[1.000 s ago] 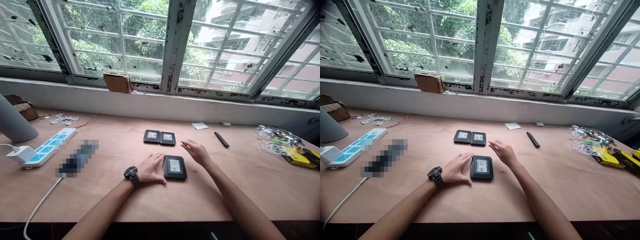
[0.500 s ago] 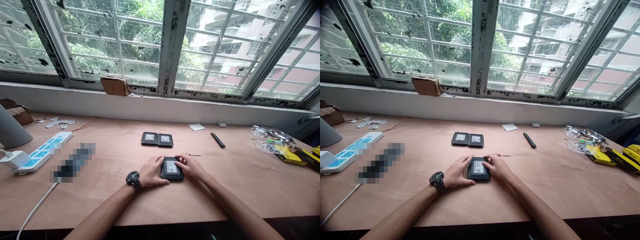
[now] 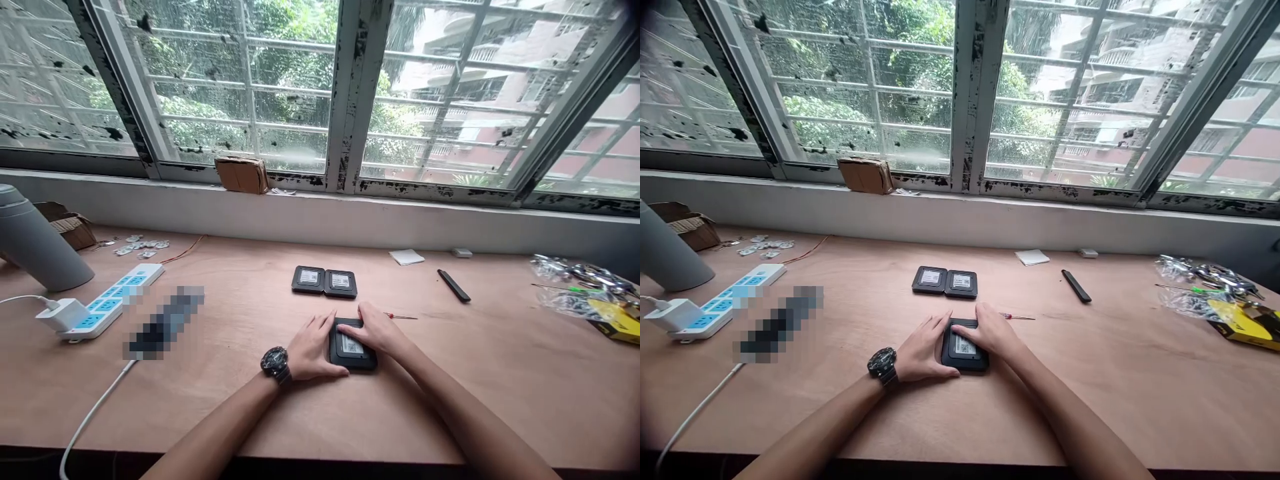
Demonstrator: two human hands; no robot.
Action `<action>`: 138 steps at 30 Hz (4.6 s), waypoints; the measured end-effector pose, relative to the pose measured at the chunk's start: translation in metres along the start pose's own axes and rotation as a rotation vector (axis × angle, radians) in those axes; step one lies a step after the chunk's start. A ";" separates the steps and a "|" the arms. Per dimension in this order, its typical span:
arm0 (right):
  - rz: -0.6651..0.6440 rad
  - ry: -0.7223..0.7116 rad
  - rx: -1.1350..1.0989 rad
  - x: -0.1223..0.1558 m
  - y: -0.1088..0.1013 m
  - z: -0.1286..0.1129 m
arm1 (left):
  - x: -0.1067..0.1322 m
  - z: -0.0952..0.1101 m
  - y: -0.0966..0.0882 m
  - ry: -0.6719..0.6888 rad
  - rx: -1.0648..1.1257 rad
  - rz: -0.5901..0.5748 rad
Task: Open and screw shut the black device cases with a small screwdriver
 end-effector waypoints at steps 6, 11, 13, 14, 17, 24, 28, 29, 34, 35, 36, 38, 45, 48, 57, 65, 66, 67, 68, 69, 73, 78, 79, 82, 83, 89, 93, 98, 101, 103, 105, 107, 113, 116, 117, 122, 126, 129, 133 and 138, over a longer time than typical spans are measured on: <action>0.011 0.045 0.001 0.001 0.002 0.004 | -0.001 -0.002 0.003 -0.014 0.036 -0.020; -0.006 0.068 -0.004 0.000 0.006 0.009 | -0.002 -0.011 0.008 -0.037 0.059 -0.038; 0.000 0.068 -0.019 -0.001 0.007 0.010 | -0.002 -0.013 0.009 -0.053 0.063 -0.047; 0.004 0.065 -0.034 -0.001 0.006 0.010 | -0.002 -0.013 0.009 -0.059 0.066 -0.050; 0.056 0.031 -0.104 0.000 -0.005 0.004 | -0.003 -0.010 0.005 -0.054 0.079 -0.043; 0.023 -0.023 -0.445 0.010 -0.028 -0.012 | -0.006 0.003 -0.007 -0.002 0.115 0.009; 0.015 -0.044 -0.583 0.014 -0.050 -0.012 | 0.003 0.001 -0.012 -0.018 0.039 0.035; 0.012 -0.057 -0.602 0.015 -0.058 -0.012 | 0.009 -0.001 -0.014 -0.036 -0.007 0.053; -0.041 -0.136 -0.483 0.014 -0.092 -0.010 | 0.065 -0.009 -0.032 -0.193 -0.235 0.145; -0.049 -0.194 -0.420 0.014 -0.098 -0.016 | 0.076 -0.008 -0.035 -0.217 -0.258 0.156; -0.059 -0.273 -0.354 0.015 -0.102 -0.023 | 0.086 -0.007 -0.038 -0.238 -0.275 0.169; -0.073 -0.447 -0.237 0.021 -0.106 -0.039 | 0.099 -0.003 -0.043 -0.256 -0.292 0.181; 0.108 -0.519 -0.097 0.056 -0.092 -0.005 | 0.082 -0.017 -0.047 -0.287 -0.201 0.119; 0.092 -0.468 -0.154 0.075 -0.067 0.031 | 0.070 -0.024 -0.046 -0.237 -0.061 0.047; -0.009 -0.339 -0.329 0.086 -0.033 0.074 | 0.047 -0.049 -0.050 -0.237 0.161 -0.192; -0.027 -0.253 -0.388 0.085 -0.032 0.066 | 0.053 -0.077 -0.046 -0.287 -0.122 -0.238; -0.033 -0.215 -0.380 0.086 -0.032 0.071 | 0.055 -0.078 -0.047 -0.260 -0.152 -0.235; -0.038 -0.175 -0.372 0.087 -0.032 0.077 | 0.055 -0.077 -0.047 -0.227 -0.172 -0.229; -0.044 -0.138 -0.364 0.088 -0.032 0.083 | 0.056 -0.077 -0.047 -0.197 -0.186 -0.222; -0.056 -0.109 -0.357 0.089 -0.032 0.088 | 0.056 -0.076 -0.047 -0.177 -0.196 -0.214; -0.159 -0.094 -0.317 0.092 -0.024 0.095 | 0.057 -0.078 -0.046 -0.153 -0.225 -0.197; -0.234 -0.114 -0.208 0.089 -0.013 0.087 | 0.057 -0.077 -0.045 -0.141 -0.226 -0.189; -0.234 -0.123 -0.194 0.087 -0.013 0.085 | 0.056 -0.077 -0.045 -0.145 -0.218 -0.194; -0.224 -0.174 -0.183 0.079 -0.014 0.074 | 0.051 -0.074 -0.046 -0.174 -0.160 -0.248; -0.219 -0.193 -0.188 0.077 -0.015 0.070 | 0.048 -0.073 -0.046 -0.190 -0.131 -0.278; -0.182 -0.234 -0.273 0.076 -0.028 0.054 | 0.020 -0.066 -0.045 -0.247 -0.034 -0.405; -0.059 -0.172 -0.376 0.079 -0.046 0.073 | 0.004 -0.054 -0.032 -0.157 -0.039 -0.362; 0.133 -0.012 -0.726 0.070 -0.059 0.103 | -0.001 -0.046 -0.015 -0.030 -0.010 -0.279; 0.142 -0.029 -0.875 0.054 -0.059 0.082 | 0.000 -0.050 -0.019 0.012 0.044 -0.237; 0.106 -0.097 -0.854 0.040 -0.060 0.053 | 0.001 -0.057 -0.028 0.003 0.094 -0.179; 0.026 -0.196 -0.730 0.028 -0.058 0.015 | 0.001 -0.067 -0.040 -0.019 0.133 -0.099; -0.073 -0.305 -0.523 0.019 -0.050 -0.023 | 0.002 -0.074 -0.050 -0.022 0.142 -0.032; -0.281 -0.505 -0.229 0.016 -0.007 -0.091 | 0.007 -0.082 -0.057 -0.034 0.127 0.041; -0.304 -0.523 -0.182 0.018 0.009 -0.093 | 0.008 -0.083 -0.055 -0.038 0.126 0.045; -0.301 -0.528 -0.166 0.019 0.011 -0.092 | 0.007 -0.083 -0.055 -0.037 0.128 0.044; -0.292 -0.530 -0.140 0.021 0.018 -0.084 | 0.008 -0.081 -0.053 -0.019 0.134 0.038; -0.306 -0.518 -0.148 0.022 0.019 -0.084 | 0.008 -0.080 -0.053 -0.022 0.119 0.035; -0.317 -0.517 -0.158 0.022 0.017 -0.085 | 0.009 -0.080 -0.053 -0.022 0.114 0.029; -0.332 -0.514 -0.171 0.023 0.015 -0.084 | 0.009 -0.081 -0.053 -0.027 0.095 0.027; -0.363 -0.500 -0.177 0.024 0.023 -0.081 | 0.009 -0.079 -0.053 -0.024 0.093 0.024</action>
Point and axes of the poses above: each hand's wrist, its own x-axis away from the middle knuckle, its own y-axis out of the palm, z = x × y, the point moved 10 cm from there along -x, towards the middle knuckle, and after that the axes turned 4 degrees about x, right-handed, at the moved point
